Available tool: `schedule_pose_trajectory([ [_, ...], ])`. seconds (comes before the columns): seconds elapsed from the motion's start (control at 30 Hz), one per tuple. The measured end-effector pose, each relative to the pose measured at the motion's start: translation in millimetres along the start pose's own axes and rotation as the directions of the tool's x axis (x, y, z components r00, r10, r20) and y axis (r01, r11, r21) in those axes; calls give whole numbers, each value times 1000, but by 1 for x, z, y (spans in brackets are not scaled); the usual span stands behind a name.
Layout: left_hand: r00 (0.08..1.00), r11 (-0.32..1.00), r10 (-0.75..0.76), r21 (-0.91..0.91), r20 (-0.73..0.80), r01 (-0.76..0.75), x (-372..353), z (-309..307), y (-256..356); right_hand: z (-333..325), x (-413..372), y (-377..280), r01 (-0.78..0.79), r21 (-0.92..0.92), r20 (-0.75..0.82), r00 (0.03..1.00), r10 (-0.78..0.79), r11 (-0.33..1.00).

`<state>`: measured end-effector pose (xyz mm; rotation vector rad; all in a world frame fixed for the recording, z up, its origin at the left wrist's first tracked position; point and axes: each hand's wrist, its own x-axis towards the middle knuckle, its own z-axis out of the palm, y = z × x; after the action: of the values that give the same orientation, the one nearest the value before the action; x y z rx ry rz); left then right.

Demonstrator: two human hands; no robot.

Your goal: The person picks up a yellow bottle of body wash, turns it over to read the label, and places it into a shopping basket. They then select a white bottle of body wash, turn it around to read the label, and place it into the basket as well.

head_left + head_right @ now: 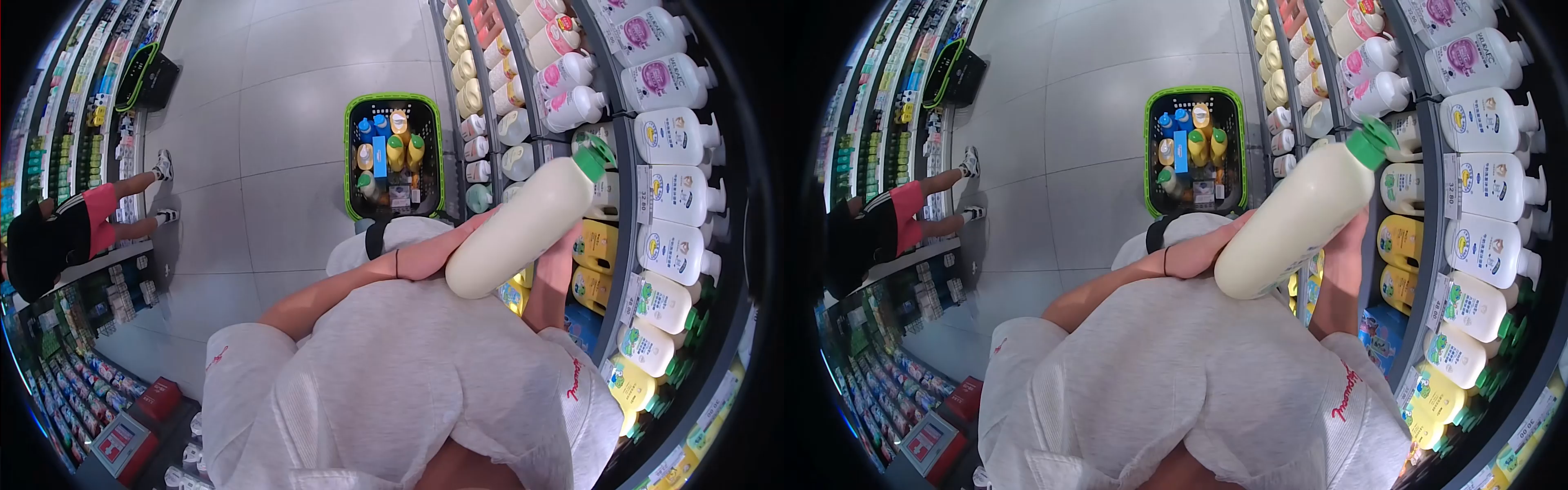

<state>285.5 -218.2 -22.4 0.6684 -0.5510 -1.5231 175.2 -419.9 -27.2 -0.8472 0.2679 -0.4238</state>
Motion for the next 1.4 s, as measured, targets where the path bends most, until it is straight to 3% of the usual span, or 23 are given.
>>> schedule_pose_trajectory([
  [0.07, 999, 999, 25, 45, -26, -24, -2, 3, -1, 30, 10, 1, -67, -204, -218, 976, 21, 977],
  [0.1, 999, 997, 34, 68, -37, -31, -2, 5, -1, 37, 14, 2, -76, -223, -231, 973, 23, 972],
  [0.27, 995, 978, 55, 203, -82, -37, -6, 7, -1, 58, 21, 11, -72, -163, -127, 991, 52, 984],
  [0.63, 985, 866, 118, 499, -122, -42, -13, 13, -6, 57, 40, 24, -123, -50, -80, 990, 119, 991],
  [0.7, 984, 816, 159, 571, -84, -84, -14, 13, -6, 42, 53, 25, -380, 308, 287, 911, 296, 872],
  [0.73, 988, 784, 132, 619, -83, -53, -14, 13, -5, 39, 57, 26, -380, 309, 286, 912, 296, 872],
  [0.8, 992, 750, 100, 662, -81, -22, -15, 13, -3, 32, 62, 27, -491, 221, 541, 781, 313, 843],
  [0.83, 997, 765, 58, 644, -59, -7, -14, 12, -1, 30, 62, 30, -488, 224, 535, 785, 312, 843],
  [0.9, 1000, 780, 13, 626, -25, 6, -13, 12, 6, 29, 60, 41, -635, 295, 695, 655, 296, 714],
  [0.93, 995, 726, -71, 681, -65, 96, -13, 12, 13, 28, 56, 46, -630, 292, 691, 659, 297, 720],
  [0.97, 983, 661, -149, 728, -111, 182, -13, 12, 16, 27, 48, 52, -622, 392, 609, 728, 316, 677],
  [1.1, 976, 638, -138, 739, -166, 216, -9, 13, 16, 39, 25, 56, -497, 686, 332, 863, 380, 531],
  [1.27, 981, 644, -113, 740, -156, 192, -8, 11, 15, 39, 19, 56, -508, 708, 339, 854, 394, 491],
  [1.4, 983, 663, -112, 725, -149, 185, -9, 9, 13, 31, 25, 60, -572, 638, 459, 820, 343, 515],
])
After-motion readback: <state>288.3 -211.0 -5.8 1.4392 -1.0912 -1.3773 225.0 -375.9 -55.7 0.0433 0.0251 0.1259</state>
